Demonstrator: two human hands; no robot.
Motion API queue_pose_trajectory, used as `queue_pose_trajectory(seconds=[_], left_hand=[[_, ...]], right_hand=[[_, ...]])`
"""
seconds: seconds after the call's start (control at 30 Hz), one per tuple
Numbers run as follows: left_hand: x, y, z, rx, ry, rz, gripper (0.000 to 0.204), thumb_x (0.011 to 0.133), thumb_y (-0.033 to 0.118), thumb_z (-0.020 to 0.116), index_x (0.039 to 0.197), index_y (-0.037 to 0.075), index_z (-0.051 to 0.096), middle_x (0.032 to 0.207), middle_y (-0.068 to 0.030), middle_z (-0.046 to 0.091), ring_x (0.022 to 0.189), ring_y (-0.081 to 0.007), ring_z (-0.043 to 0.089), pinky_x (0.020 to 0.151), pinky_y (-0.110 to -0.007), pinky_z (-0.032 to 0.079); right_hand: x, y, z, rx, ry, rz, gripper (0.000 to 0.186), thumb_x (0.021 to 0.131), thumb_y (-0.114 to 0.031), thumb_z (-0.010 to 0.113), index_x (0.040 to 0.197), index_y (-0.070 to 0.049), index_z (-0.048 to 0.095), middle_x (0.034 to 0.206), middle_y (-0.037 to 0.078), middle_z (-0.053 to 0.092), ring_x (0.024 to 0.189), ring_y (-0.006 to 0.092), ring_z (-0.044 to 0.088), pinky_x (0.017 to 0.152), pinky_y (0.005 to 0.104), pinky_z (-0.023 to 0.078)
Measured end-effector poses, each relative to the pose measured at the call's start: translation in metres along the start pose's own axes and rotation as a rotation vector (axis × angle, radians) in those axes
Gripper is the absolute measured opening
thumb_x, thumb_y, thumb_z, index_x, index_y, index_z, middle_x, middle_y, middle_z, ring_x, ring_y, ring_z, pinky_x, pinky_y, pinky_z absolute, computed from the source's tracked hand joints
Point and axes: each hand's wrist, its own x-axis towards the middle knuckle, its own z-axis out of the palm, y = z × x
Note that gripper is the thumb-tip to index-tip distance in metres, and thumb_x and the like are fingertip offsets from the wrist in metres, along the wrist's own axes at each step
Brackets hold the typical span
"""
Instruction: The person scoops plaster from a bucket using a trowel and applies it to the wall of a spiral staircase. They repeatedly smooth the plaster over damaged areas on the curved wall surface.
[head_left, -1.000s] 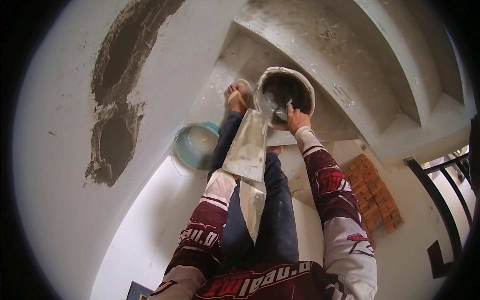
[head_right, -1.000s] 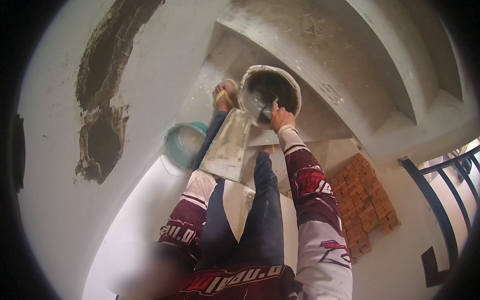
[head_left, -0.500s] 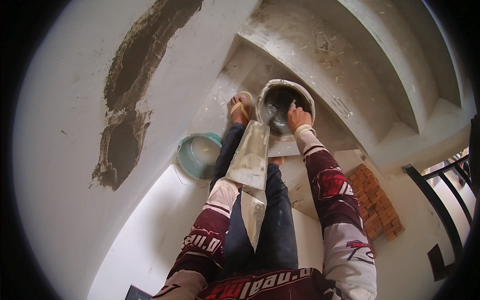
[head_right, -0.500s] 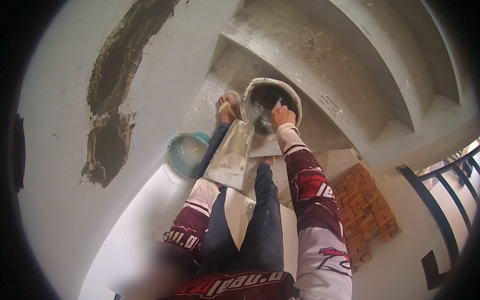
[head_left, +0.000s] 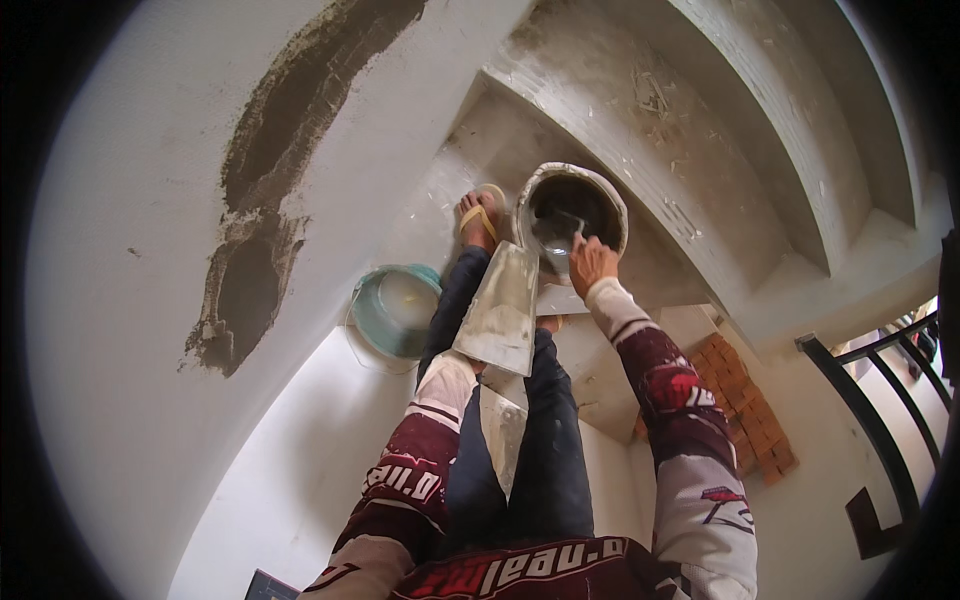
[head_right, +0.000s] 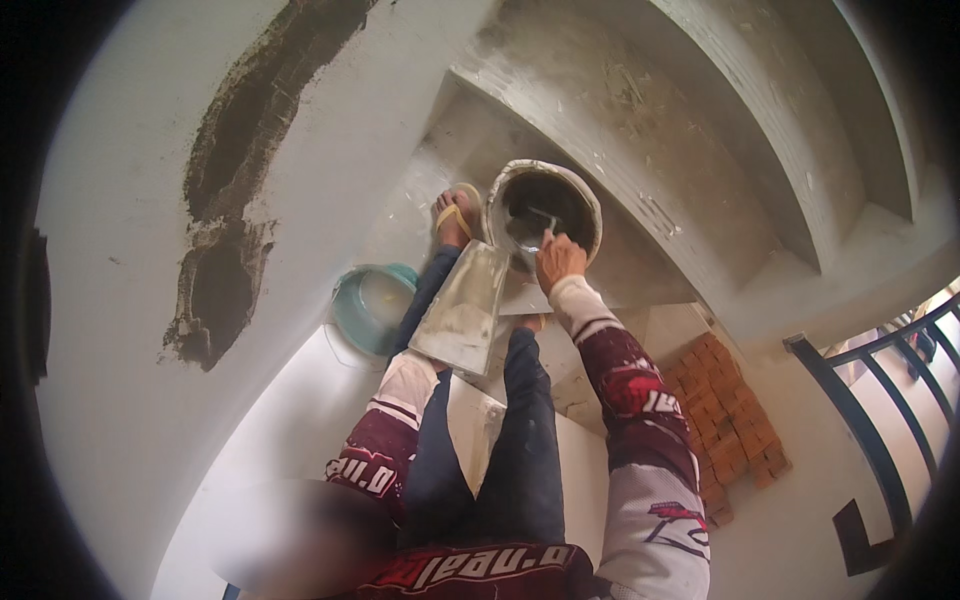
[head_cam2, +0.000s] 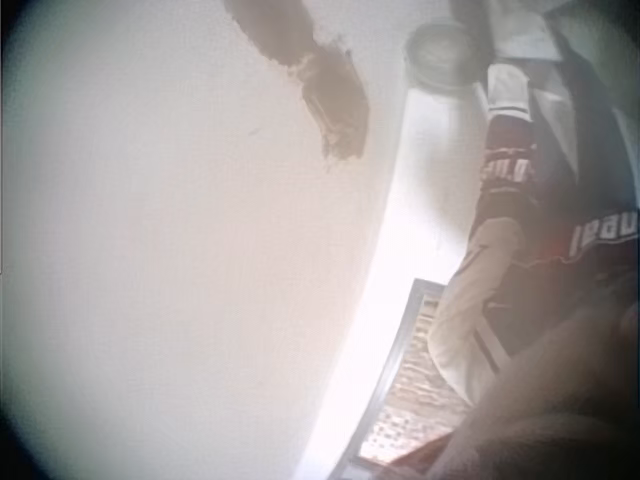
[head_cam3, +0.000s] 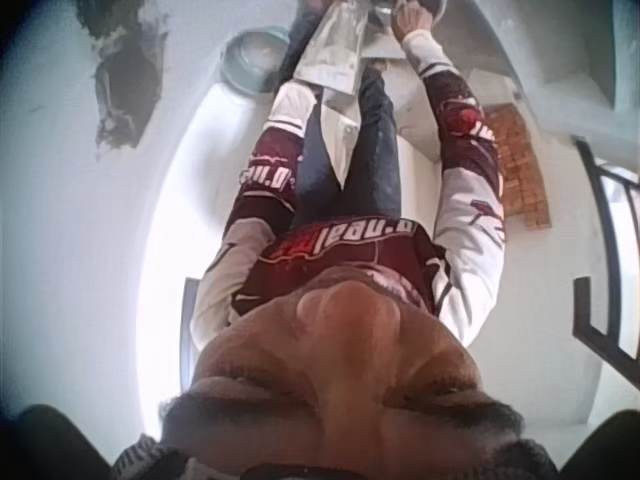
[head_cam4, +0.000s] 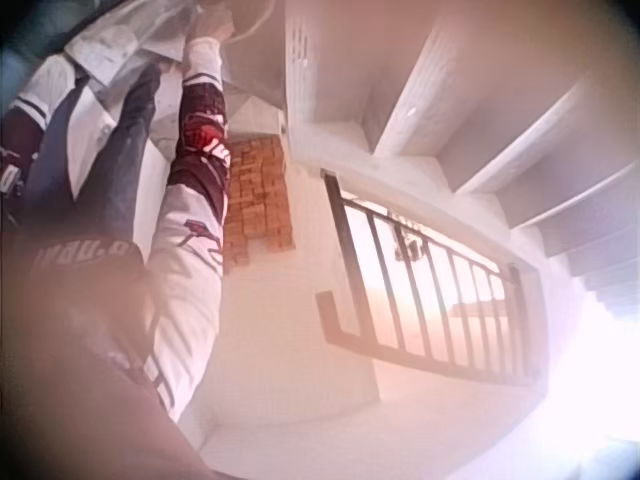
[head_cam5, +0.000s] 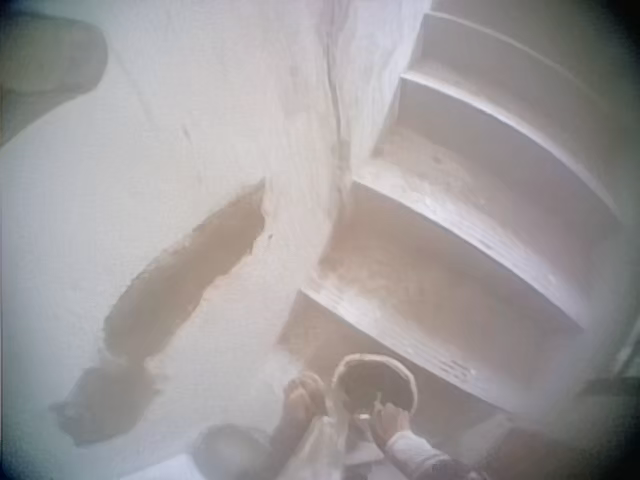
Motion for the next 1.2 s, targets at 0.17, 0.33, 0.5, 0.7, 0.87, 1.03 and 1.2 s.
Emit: queue_pose_trajectory(seconds=[0.17,0.33,0.5,0.7,0.87,1.03,1.2], left_hand=[[0.0,-0.005,0.002,-0.003,-0.012,-0.007,0.04,0.1,0.035,0.045,0.128,0.007,0.052,0.117,-0.0089,0.057,0.103,-0.0215,0.057,0.09,-0.035,0.05],[0.0,-0.007,-0.002,-0.014,0.001,0.0,0.04,0.1,0.035,0.045,0.127,0.007,0.052,0.116,-0.0088,0.057,0.102,-0.0214,0.058,0.089,-0.035,0.05],[0.0,-0.009,0.005,-0.016,-0.015,-0.007,0.039,0.1,0.035,0.046,0.126,0.006,0.053,0.115,-0.0088,0.058,0.101,-0.0213,0.058,0.088,-0.035,0.051],[-0.001,-0.01,0.0,-0.026,-0.005,-0.005,0.039,0.1,0.034,0.046,0.125,0.006,0.053,0.114,-0.0087,0.059,0.1,-0.0211,0.059,0.087,-0.035,0.051],[-0.003,-0.01,0.002,-0.037,-0.021,-0.014,0.038,0.1,0.034,0.046,0.125,0.006,0.054,0.113,-0.0087,0.059,0.098,-0.021,0.06,0.086,-0.035,0.052],[-0.001,-0.01,0.001,-0.053,-0.032,-0.009,0.038,0.1,0.033,0.046,0.124,0.006,0.055,0.112,-0.0086,0.06,0.097,-0.0209,0.06,0.085,-0.034,0.052],[-0.004,-0.011,-0.002,-0.061,-0.03,-0.012,0.037,0.1,0.033,0.046,0.123,0.006,0.055,0.11,-0.0086,0.06,0.096,-0.0208,0.061,0.085,-0.034,0.053]], right_hand=[[0.047,-0.013,-0.001,-0.14,-0.028,0.141,0.027,0.1,-0.021,0.047,0.119,-0.009,0.061,0.089,0.007,0.065,0.075,0.0231,0.07,0.052,0.0364,0.054],[0.054,-0.024,-0.001,-0.218,-0.249,0.143,0.025,0.097,-0.018,0.053,0.115,-0.013,0.069,0.1,0.004,0.069,0.086,0.0191,0.071,0.044,0.0345,0.054],[0.044,-0.022,0.017,-0.133,-0.396,0.097,0.022,0.09,-0.022,0.06,0.105,-0.014,0.075,0.114,0.004,0.067,0.091,0.0205,0.071,0.042,0.0387,0.056],[0.034,-0.024,-0.02,0.044,-0.458,0.022,0.027,0.094,-0.019,0.053,0.111,-0.011,0.073,0.112,0.011,0.071,0.103,0.0257,0.07,0.078,0.0373,0.059],[0.03,-0.013,-0.036,0.156,-0.421,0.031,0.028,0.091,-0.018,0.054,0.11,-0.007,0.072,0.107,0.017,0.072,0.102,0.0297,0.07,0.086,0.0397,0.057],[0.036,0.004,-0.037,0.244,-0.469,0.075,0.03,0.088,-0.018,0.054,0.107,-0.005,0.072,0.107,0.018,0.071,0.103,0.0338,0.069,0.09,0.0409,0.055],[0.051,0.016,0.03,0.447,-0.523,0.033,0.028,0.085,-0.02,0.056,0.094,0.004,0.07,0.098,0.022,0.07,0.082,0.0336,0.072,0.074,0.0402,0.059]])
